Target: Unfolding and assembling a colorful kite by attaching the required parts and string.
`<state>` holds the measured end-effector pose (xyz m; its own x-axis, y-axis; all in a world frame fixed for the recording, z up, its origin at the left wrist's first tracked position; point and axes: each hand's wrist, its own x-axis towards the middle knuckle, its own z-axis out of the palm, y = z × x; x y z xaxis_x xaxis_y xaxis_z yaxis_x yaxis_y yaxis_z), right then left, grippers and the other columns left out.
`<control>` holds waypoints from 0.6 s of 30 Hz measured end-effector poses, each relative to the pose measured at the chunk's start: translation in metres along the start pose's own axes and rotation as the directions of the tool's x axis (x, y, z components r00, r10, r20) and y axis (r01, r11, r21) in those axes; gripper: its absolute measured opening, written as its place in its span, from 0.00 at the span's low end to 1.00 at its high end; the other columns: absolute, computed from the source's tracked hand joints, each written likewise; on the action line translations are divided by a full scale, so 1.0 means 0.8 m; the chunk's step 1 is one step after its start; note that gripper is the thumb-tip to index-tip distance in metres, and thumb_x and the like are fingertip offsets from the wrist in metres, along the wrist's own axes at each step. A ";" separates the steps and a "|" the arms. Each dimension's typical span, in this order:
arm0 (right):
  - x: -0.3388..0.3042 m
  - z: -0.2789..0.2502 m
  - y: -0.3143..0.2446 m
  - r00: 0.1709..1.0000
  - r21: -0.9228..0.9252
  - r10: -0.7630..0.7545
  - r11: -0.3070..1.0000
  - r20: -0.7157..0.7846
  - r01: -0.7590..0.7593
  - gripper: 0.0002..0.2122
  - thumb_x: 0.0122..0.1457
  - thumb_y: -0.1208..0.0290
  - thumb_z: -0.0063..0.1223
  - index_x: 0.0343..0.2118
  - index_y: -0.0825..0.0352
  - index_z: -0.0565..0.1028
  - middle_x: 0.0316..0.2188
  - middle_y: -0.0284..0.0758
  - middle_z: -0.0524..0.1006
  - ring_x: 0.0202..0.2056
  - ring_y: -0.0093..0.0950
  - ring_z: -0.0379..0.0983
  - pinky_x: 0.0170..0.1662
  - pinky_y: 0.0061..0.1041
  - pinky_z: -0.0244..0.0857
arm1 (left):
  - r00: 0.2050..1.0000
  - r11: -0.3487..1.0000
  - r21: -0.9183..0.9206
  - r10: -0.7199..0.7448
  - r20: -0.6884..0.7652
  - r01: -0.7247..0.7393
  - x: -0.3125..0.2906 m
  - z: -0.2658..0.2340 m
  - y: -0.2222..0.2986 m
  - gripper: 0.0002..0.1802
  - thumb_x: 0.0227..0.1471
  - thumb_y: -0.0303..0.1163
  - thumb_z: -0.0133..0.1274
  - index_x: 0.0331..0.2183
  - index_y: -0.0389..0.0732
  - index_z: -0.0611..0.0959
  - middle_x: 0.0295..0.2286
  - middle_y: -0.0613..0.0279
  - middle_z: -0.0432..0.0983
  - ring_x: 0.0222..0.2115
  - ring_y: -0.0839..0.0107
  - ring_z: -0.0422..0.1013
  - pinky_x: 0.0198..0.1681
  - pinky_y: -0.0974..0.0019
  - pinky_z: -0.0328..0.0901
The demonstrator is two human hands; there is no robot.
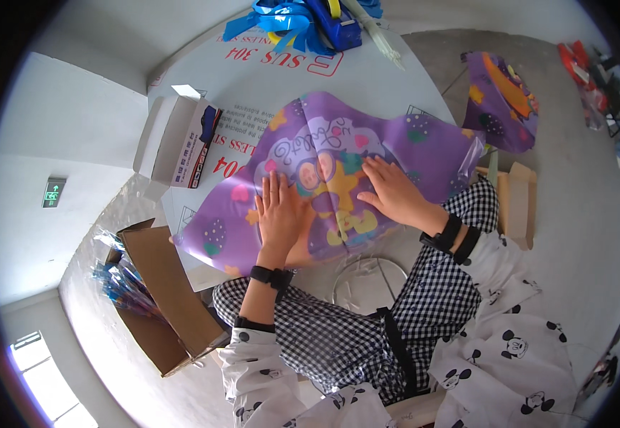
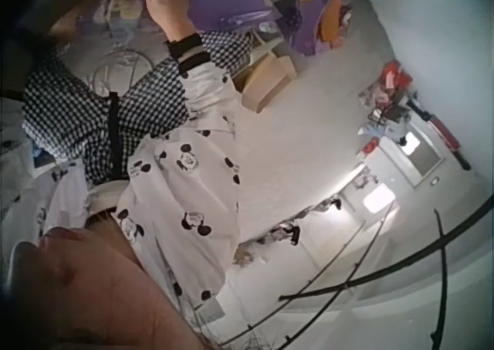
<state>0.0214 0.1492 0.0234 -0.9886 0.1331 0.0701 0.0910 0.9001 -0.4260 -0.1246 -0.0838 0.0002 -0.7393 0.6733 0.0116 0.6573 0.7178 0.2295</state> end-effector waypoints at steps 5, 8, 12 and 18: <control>0.039 0.009 0.028 0.997 -0.093 0.074 0.993 0.006 -0.073 0.31 0.61 0.52 0.46 0.59 0.72 0.58 0.60 0.46 0.61 0.62 0.42 0.54 0.60 0.47 0.52 | 1.000 0.996 0.085 -0.020 0.013 0.019 0.028 0.006 -0.029 0.37 0.56 0.48 0.47 0.61 0.39 0.59 0.63 0.53 0.50 0.64 0.56 0.44 0.63 0.44 0.44; 0.079 0.011 0.048 0.998 -0.161 0.042 0.986 0.048 -0.034 0.33 0.59 0.53 0.50 0.61 0.69 0.56 0.62 0.43 0.58 0.64 0.40 0.51 0.61 0.47 0.50 | 1.000 0.996 0.084 -0.016 0.016 0.015 0.041 0.007 -0.040 0.38 0.56 0.49 0.48 0.61 0.39 0.59 0.63 0.54 0.49 0.65 0.57 0.43 0.64 0.45 0.43; 0.135 0.007 0.060 0.996 -0.167 -0.034 0.985 0.082 0.047 0.33 0.56 0.58 0.55 0.61 0.68 0.57 0.63 0.39 0.56 0.64 0.40 0.50 0.61 0.47 0.51 | 0.997 0.999 0.022 -0.023 -0.076 0.024 0.042 -0.003 -0.058 0.40 0.55 0.50 0.49 0.61 0.40 0.58 0.63 0.53 0.47 0.65 0.55 0.42 0.64 0.46 0.42; 0.142 0.018 0.067 0.997 -0.146 -0.073 0.987 0.000 0.073 0.31 0.55 0.61 0.56 0.60 0.66 0.59 0.62 0.40 0.59 0.63 0.39 0.52 0.60 0.46 0.52 | 0.980 0.980 0.017 0.198 0.015 -0.199 -0.009 -0.025 0.019 0.39 0.55 0.48 0.50 0.62 0.43 0.58 0.63 0.50 0.45 0.65 0.51 0.41 0.64 0.46 0.42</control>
<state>-0.0875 0.2064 -0.0041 -0.9926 0.0668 0.1012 0.0356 0.9584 -0.2831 -0.1122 -0.0810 0.0229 -0.5919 0.8049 0.0423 0.7935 0.5727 0.2060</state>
